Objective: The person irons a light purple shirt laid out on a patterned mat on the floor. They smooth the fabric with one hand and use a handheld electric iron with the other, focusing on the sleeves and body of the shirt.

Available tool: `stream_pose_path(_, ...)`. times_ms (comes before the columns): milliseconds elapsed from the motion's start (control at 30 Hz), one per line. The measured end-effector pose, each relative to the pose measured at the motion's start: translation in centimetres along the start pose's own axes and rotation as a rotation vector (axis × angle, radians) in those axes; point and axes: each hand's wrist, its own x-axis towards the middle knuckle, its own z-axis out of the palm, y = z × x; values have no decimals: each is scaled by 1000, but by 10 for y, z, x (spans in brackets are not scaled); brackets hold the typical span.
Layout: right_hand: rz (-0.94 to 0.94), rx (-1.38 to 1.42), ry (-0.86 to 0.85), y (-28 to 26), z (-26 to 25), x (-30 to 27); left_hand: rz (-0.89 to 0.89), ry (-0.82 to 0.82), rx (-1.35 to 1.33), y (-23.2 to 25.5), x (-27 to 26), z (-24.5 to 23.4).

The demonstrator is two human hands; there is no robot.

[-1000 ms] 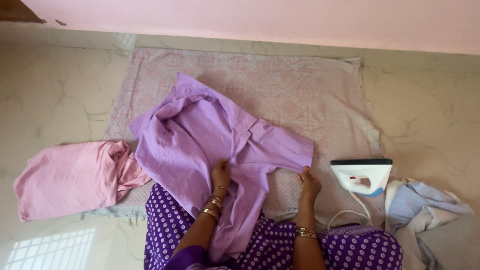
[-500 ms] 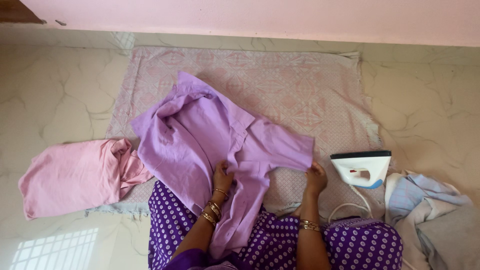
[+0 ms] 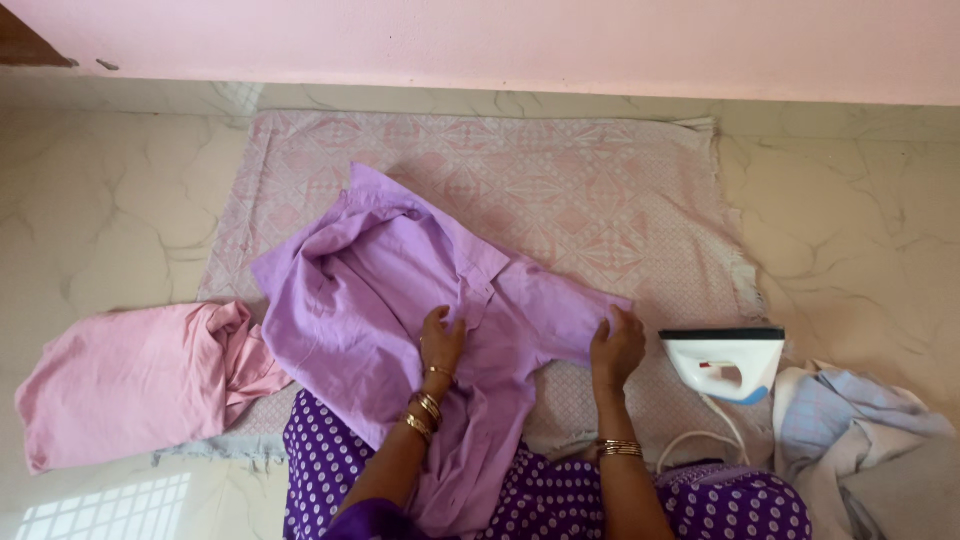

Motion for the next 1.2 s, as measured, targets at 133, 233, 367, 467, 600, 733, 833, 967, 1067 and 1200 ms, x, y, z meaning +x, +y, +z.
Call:
stream_pose_path(133,176,149,102,20,10,-6,-53,44,-198,15,61,27)
stream_pose_path(233,322,277,152,25,16,-16,-171,49,-188,26,107,49)
stream_pose_path(367,367,294,204,21,20,-19,-252,-70,-132,33,151,63)
stream_pose_path(467,435,306,190,19,18,-17,-268,-143,-284,31,176,63)
stream_pose_path(600,446,303,165,20,22,-17,-301,-59,-408,30,188,51)
stream_pose_path(733,351,235,208,25,27,-19,247,257,312,41,137,42)
stream_pose_path(833,328,184,168,25,28,-14,432,-60,403,53,67,46)
stream_pose_path(967,264,55,128,12,15,-3,537,-239,737,57,6,29)
stream_pose_path(1067,325,-122,-18,-1,10,18,432,-331,817,61,1,24)
stream_pose_path(1200,434,-207,-190,-4,8,28,399,-326,794,57,-1,19)
